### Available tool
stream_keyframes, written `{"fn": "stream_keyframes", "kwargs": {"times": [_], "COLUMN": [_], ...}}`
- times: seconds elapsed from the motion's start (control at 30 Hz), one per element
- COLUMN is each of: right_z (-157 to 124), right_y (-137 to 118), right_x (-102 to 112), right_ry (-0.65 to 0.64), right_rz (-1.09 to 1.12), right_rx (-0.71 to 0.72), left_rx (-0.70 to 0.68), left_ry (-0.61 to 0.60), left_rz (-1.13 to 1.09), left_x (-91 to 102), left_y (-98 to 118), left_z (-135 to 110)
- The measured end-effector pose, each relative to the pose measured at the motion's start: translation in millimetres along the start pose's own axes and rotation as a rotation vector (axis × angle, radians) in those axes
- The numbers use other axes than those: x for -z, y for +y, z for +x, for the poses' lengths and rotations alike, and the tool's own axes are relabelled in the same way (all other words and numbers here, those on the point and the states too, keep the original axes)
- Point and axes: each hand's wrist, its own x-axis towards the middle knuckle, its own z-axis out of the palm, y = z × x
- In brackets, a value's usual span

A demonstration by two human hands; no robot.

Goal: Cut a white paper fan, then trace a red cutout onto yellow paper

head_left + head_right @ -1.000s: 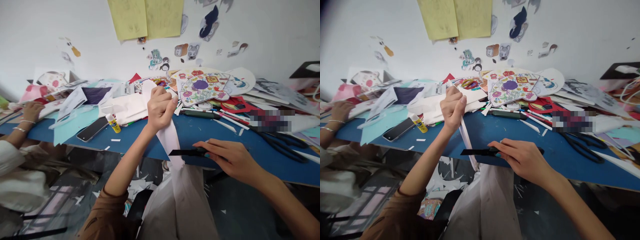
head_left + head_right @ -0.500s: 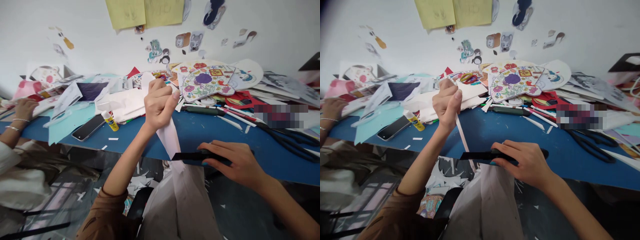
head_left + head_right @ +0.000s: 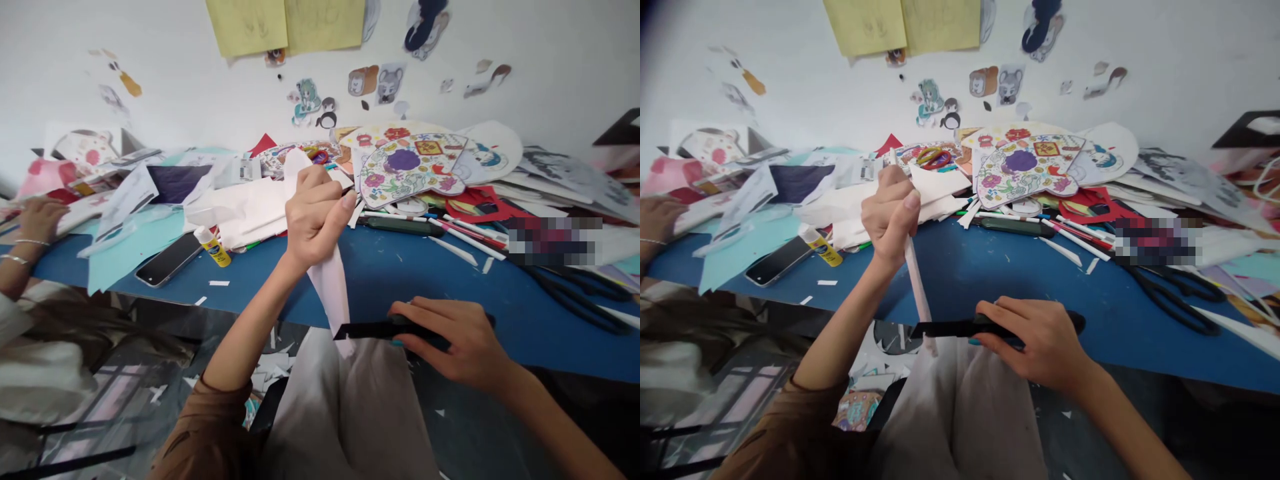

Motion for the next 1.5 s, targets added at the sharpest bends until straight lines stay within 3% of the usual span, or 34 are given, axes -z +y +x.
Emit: {"fn": "stream_keyframes", "kwargs": {"times": [0.23, 0.37, 0.5, 0.7, 0.9, 1.2, 1.5], "right_z": [-18, -38, -47, -25, -7, -4, -9], "right_y": [-5, -14, -20, -29, -34, -30, -27], "right_x": [2, -4, 3, 15, -4, -5, -7], "right_ry": [0.046, -0.033, -0.01, 0.06, -0.005, -0.058, -0.086], "right_rz": [-0.084, -0.142, -0.11, -0.097, 0.022, -0.079, -0.081], "right_rx": [-0.027, 0.062, 0.019, -0.097, -0.031, 0.038, 0.094], "left_rx": [0.053, 0.069, 0.071, 0.029, 0.039, 0.157, 0.039], "left_ry": [-0.009, 0.052, -0.021, -0.054, 0.109, 0.049, 0.159], "left_rz": [-0.051, -0.091, -0.141, -0.172, -0.108, -0.075, -0.057], "left_x": [-2.4, 1.5, 4.6, 1.6, 4.9, 7.0, 2.1], "left_y": [0, -4, -13, -12, 2, -1, 0], "left_z": [-3, -11, -17, -10, -6, -13, -6]}}
